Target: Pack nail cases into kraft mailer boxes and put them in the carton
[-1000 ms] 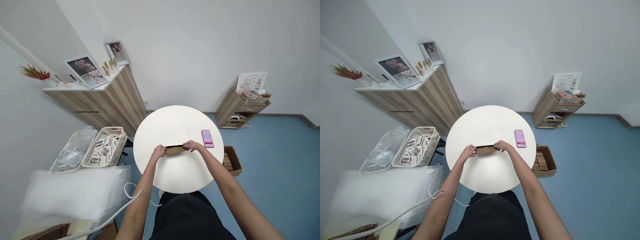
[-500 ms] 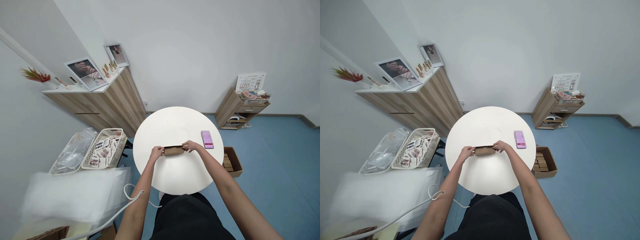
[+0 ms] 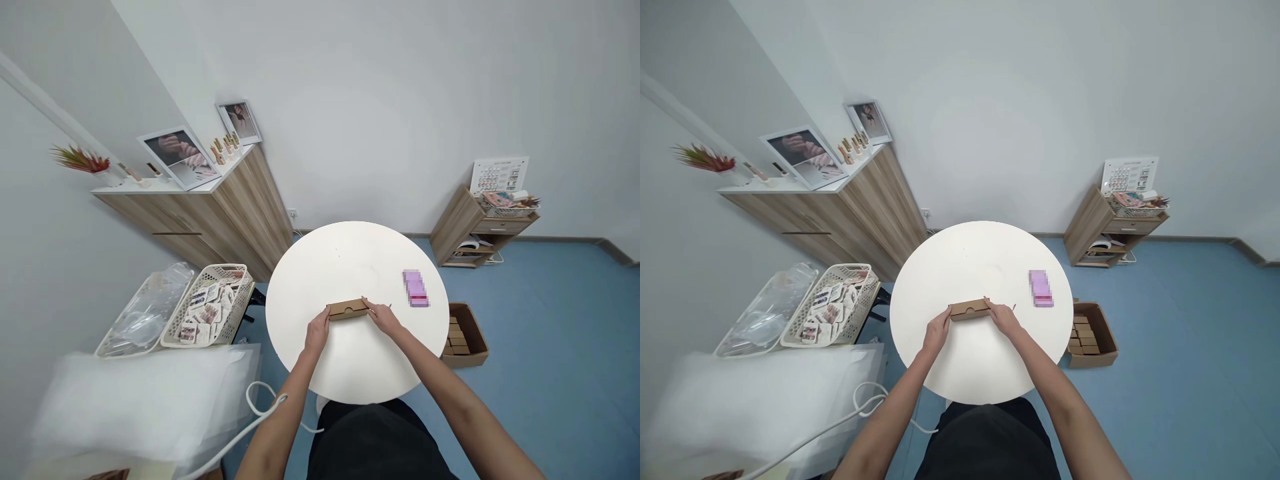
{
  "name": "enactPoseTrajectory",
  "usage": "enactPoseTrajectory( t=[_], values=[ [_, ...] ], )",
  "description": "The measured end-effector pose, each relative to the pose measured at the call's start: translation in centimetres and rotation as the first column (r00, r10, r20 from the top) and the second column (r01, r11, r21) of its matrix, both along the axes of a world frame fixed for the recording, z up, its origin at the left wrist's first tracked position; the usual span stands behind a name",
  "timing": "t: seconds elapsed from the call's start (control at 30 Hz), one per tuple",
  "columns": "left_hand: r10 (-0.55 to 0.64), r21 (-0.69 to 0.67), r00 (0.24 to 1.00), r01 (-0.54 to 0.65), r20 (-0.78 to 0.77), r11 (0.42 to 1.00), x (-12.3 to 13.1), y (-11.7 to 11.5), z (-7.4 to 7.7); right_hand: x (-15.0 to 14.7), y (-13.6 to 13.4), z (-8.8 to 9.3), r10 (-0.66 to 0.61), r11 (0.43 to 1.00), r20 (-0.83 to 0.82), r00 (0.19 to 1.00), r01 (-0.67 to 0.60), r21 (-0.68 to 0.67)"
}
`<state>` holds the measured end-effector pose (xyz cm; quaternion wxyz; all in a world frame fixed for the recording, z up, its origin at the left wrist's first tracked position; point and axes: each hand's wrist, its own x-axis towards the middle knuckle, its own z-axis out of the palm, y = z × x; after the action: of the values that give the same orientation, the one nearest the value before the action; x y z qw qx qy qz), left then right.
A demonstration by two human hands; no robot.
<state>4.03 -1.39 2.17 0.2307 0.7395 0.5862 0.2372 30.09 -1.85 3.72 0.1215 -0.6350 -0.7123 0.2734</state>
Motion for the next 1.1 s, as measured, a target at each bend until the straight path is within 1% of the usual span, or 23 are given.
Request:
enactPoseTrajectory(
  t=[0.07,0.13,0.23,0.33,0.43,0.53,0.6,0.7,0.73,0.8,0.9,1.0,1.03,1.1],
  values=[
    [-0.011,0.082,1.000,0.010,0.016,0.997,0.0,-0.6,-1.0,-0.2,-1.1,-1.0,0.027,0.996,-0.004,1.000,-0.027,0.086],
    [-0.034,0.132,0.999,0.030,0.027,0.991,-0.1,-1.0,-1.7,-0.3,-1.7,-2.0,0.047,0.984,-0.018,0.999,-0.043,0.172],
    [-0.078,0.171,0.997,0.073,0.020,0.983,-0.4,-1.4,-2.3,-0.4,-2.1,-3.3,0.067,0.957,-0.027,0.997,-0.057,0.284],
    [-0.088,0.204,0.996,0.085,0.003,0.975,-0.6,-1.8,-2.9,-0.5,-2.5,-4.5,0.068,0.927,-0.017,0.998,-0.057,0.372],
    [-0.083,0.236,0.997,0.083,-0.010,0.968,-0.6,-2.1,-3.5,-0.8,-2.6,-5.3,0.055,0.913,0.014,0.998,-0.056,0.405],
    [-0.065,0.239,0.997,0.073,-0.041,0.968,-0.3,-1.8,-3.6,-1.0,-2.2,-4.9,0.032,0.932,0.070,0.997,-0.055,0.358],
    [-0.033,0.211,0.997,0.049,-0.076,0.976,0.0,-1.3,-3.0,-1.2,-1.7,-4.0,0.021,0.958,0.113,0.993,-0.052,0.281],
    [-0.018,0.160,0.989,0.041,-0.145,0.986,0.7,-0.3,-1.3,-1.4,-1.2,-2.3,0.003,0.987,0.154,0.988,-0.028,0.157],
    [-0.039,0.142,0.984,0.065,-0.175,0.988,0.9,0.1,-0.6,-1.6,-1.2,-1.7,-0.002,0.991,0.156,0.988,-0.018,0.130],
    [-0.125,0.091,0.962,0.151,-0.241,0.984,1.5,0.9,0.8,-2.2,-1.4,-0.7,-0.022,0.995,0.152,0.988,0.007,0.098],
    [-0.255,-0.051,0.905,0.254,-0.341,0.966,2.5,1.9,2.7,-3.3,-2.4,0.3,-0.085,0.996,0.129,0.988,0.079,0.048],
    [-0.337,-0.195,0.848,0.279,-0.410,0.940,3.3,2.6,4.2,-3.6,-3.9,1.0,-0.178,0.984,0.041,0.983,0.179,-0.023],
    [-0.361,-0.223,0.838,0.292,-0.409,0.930,3.5,2.7,4.6,-3.2,-4.6,1.2,-0.220,0.975,-0.017,0.975,0.220,-0.034],
    [-0.401,-0.255,0.846,0.325,-0.352,0.911,4.2,2.8,5.5,-1.9,-6.0,1.4,-0.315,0.949,-0.161,0.935,0.316,-0.026]
  ],
)
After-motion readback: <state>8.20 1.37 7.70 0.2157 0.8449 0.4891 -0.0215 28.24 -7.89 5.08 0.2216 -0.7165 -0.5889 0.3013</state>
